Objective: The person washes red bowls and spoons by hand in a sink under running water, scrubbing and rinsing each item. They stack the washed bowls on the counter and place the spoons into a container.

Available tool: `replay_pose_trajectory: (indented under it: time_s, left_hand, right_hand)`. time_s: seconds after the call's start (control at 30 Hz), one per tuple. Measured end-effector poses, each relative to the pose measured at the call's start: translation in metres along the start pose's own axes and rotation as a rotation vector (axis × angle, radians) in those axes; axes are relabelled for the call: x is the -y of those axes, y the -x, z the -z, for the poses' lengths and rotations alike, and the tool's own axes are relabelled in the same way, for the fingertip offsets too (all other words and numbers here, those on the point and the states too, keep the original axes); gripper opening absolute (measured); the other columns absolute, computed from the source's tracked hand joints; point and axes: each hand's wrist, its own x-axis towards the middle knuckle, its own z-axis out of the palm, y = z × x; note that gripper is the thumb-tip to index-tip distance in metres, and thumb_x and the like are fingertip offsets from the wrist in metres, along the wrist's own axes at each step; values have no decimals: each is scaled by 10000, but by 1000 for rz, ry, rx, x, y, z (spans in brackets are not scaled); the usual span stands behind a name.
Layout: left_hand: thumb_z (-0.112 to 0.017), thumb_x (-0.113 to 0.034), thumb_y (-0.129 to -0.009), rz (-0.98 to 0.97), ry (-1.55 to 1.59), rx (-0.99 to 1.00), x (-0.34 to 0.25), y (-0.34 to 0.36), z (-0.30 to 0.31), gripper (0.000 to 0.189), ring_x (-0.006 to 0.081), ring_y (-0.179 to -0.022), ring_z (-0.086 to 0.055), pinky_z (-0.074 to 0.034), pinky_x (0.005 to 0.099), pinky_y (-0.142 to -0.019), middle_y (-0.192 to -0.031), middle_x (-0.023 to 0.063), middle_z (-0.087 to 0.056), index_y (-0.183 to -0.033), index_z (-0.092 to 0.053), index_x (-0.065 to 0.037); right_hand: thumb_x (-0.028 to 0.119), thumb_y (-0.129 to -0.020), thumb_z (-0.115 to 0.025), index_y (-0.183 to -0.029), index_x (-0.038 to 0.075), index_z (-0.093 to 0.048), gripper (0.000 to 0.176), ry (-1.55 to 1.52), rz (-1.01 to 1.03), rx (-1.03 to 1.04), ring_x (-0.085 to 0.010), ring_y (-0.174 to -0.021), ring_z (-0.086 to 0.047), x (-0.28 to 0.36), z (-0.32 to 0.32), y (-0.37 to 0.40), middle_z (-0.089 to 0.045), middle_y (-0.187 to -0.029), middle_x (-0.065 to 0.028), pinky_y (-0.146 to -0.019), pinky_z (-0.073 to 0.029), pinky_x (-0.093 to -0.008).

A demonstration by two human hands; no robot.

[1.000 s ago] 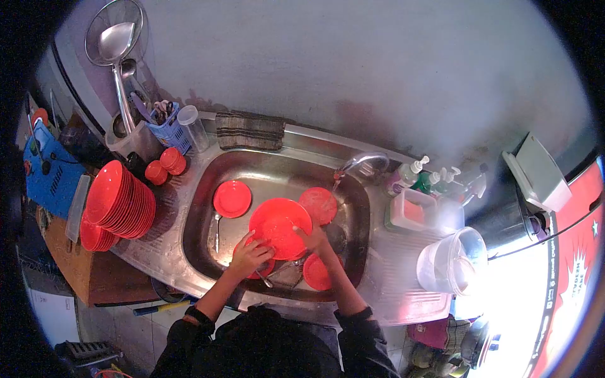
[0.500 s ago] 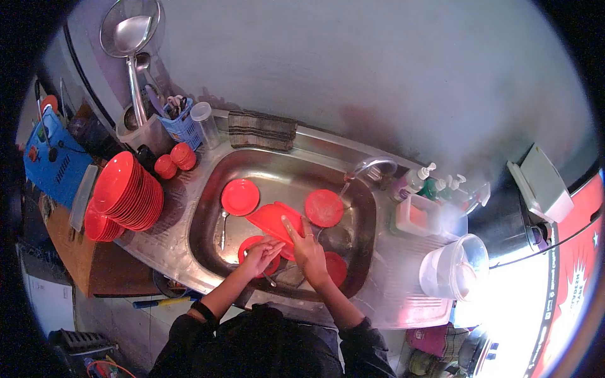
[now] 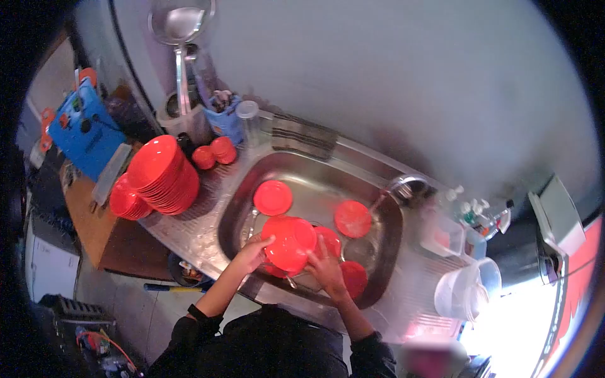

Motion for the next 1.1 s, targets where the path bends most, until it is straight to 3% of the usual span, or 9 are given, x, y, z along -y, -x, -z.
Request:
replay_pose_trajectory:
  time_s: [0.1,0.17,0.2,0.3,0.53,0.67,0.9,0.97,1.1]
  left_hand:
    - [-492,-167,-761,-348,-609,-26,-30,37,1,225,201,-831,-538,-416,317,-712,-883,97,-563,-948,-498,-42]
    - [-503,-146,-718,-406,-1808,-98,-57,70,0,183,241,-774,-538,-408,353,-688,-797,113,-567,-886,-527,-77]
    - [-507,-135,-669,-569,-1888,-137,-63,86,7,183,269,-719,-533,-410,373,-650,-727,113,-559,-843,-549,-101]
    - [-491,-153,-658,-851,-1945,-158,-95,141,32,195,240,-673,-540,-418,338,-627,-682,83,-566,-832,-569,-114]
    - [-447,-93,-673,-92,-2176,-1053,-158,274,79,171,261,-650,-550,-415,364,-574,-647,111,-557,-780,-579,-116]
    - [-427,-78,-715,-656,-2018,-1360,-203,269,176,253,275,-647,-536,-405,353,-560,-690,157,-536,-943,-535,-91]
    - [-426,-131,-772,-886,-1398,-1046,-260,181,300,300,277,-817,-519,-394,351,-723,-904,132,-545,-1063,-456,-67]
    - [-429,-155,-766,-585,-2293,-1372,-265,166,309,323,226,-917,-488,-285,421,-849,-967,88,-531,-1085,-442,-102]
    - [-418,-176,-764,-445,-2353,-1396,-245,144,263,333,178,-1013,-428,-140,487,-908,-1045,42,-496,-1094,-433,-134]
  right_hand:
    - [157,-596,-637,-1218,46,-200,769,-88,22,-164,-380,-1064,-327,-26,-25,16,-186,-1239,-235,-818,-354,-389]
    - [142,-590,-624,-1219,24,-182,778,-68,-83,-118,-381,-1079,-306,-34,-31,25,-210,-1223,-247,-853,-321,-395]
    - [128,-596,-609,-1217,21,-190,756,-8,-124,-106,-377,-1084,-301,-39,-33,28,-221,-1215,-253,-868,-307,-397]
    - [112,-618,-568,-1216,22,-196,710,234,-42,-68,-371,-1083,-304,-68,-43,40,-252,-1198,-252,-882,-292,-397]
    - [87,-628,-527,-1189,33,-267,621,-41,-451,-141,-360,-1056,-339,-86,-25,74,-341,-1151,-213,-866,-311,-396]
    - [80,-640,-527,-1099,52,-397,479,8,-427,-266,-347,-1018,-380,-99,-12,74,-395,-1105,-202,-850,-324,-396]
    - [96,-665,-521,-1002,94,-495,338,206,-474,-462,-302,-960,-436,-78,24,86,-476,-1012,-163,-815,-343,-380]
    - [105,-669,-522,-992,88,-501,325,165,-522,-508,-305,-964,-430,-76,42,95,-474,-1017,-158,-821,-338,-384]
    - [91,-670,-530,-959,81,-525,289,72,-618,-551,-289,-945,-450,-73,84,108,-499,-985,-142,-813,-342,-372]
